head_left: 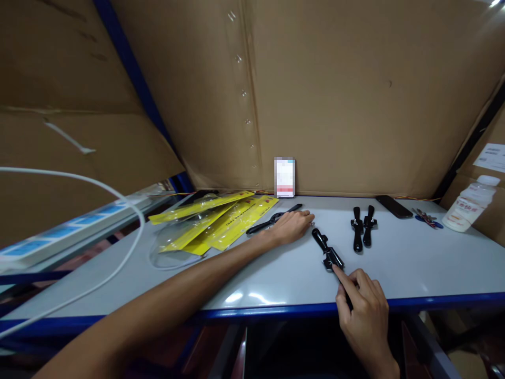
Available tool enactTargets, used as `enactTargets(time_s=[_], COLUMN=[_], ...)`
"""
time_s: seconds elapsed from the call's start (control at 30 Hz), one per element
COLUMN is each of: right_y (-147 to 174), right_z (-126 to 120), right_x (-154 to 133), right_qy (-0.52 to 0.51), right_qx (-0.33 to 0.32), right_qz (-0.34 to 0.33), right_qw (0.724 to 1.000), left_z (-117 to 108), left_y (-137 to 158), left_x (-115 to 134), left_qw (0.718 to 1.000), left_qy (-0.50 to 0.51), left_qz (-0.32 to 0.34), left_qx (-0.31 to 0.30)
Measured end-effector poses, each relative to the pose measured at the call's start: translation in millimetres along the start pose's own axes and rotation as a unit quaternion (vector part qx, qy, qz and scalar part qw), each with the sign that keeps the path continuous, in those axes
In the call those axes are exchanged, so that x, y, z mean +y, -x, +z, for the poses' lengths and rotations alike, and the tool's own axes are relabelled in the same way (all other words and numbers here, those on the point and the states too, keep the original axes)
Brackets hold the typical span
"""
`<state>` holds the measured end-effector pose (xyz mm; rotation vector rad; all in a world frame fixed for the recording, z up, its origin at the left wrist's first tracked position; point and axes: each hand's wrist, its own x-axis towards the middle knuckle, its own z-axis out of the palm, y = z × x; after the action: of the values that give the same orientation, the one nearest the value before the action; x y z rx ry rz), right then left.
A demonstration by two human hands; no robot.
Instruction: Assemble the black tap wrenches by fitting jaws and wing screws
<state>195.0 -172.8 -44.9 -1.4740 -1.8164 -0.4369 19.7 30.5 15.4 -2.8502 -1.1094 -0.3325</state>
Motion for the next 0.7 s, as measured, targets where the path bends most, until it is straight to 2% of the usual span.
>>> enactTargets(time_s=[0.23,0.33,0.57,0.7], right_y=[0.3,-0.4,-1.5,-1.0], right_z=[-0.5,-1.1,-1.3,-1.5], right_x=[-0.9,-2.1,-2.8,-2.8], right_qy=[-0.001,-0.001,0.001,0.0], right_qx=[-0.004,-0.008,-0.004,-0.002], right_qz=[0.005,0.008,0.005,0.003], right_qw=[1.0,1.0,1.0,1.0], left_z=[-10.2,-22.0,-36.1,-38.7], left_y=[8.2,18.1,35.6,38.5], left_x=[-9.0,-1.0,48.9,59.3], left_qw=[0.997,0.996,0.983,0.98], left_qy=[0.055,0.064,0.09,0.065], left_qz=[-0.026,0.007,0.157,0.176], left_qx=[0.043,0.063,-0.026,-0.063])
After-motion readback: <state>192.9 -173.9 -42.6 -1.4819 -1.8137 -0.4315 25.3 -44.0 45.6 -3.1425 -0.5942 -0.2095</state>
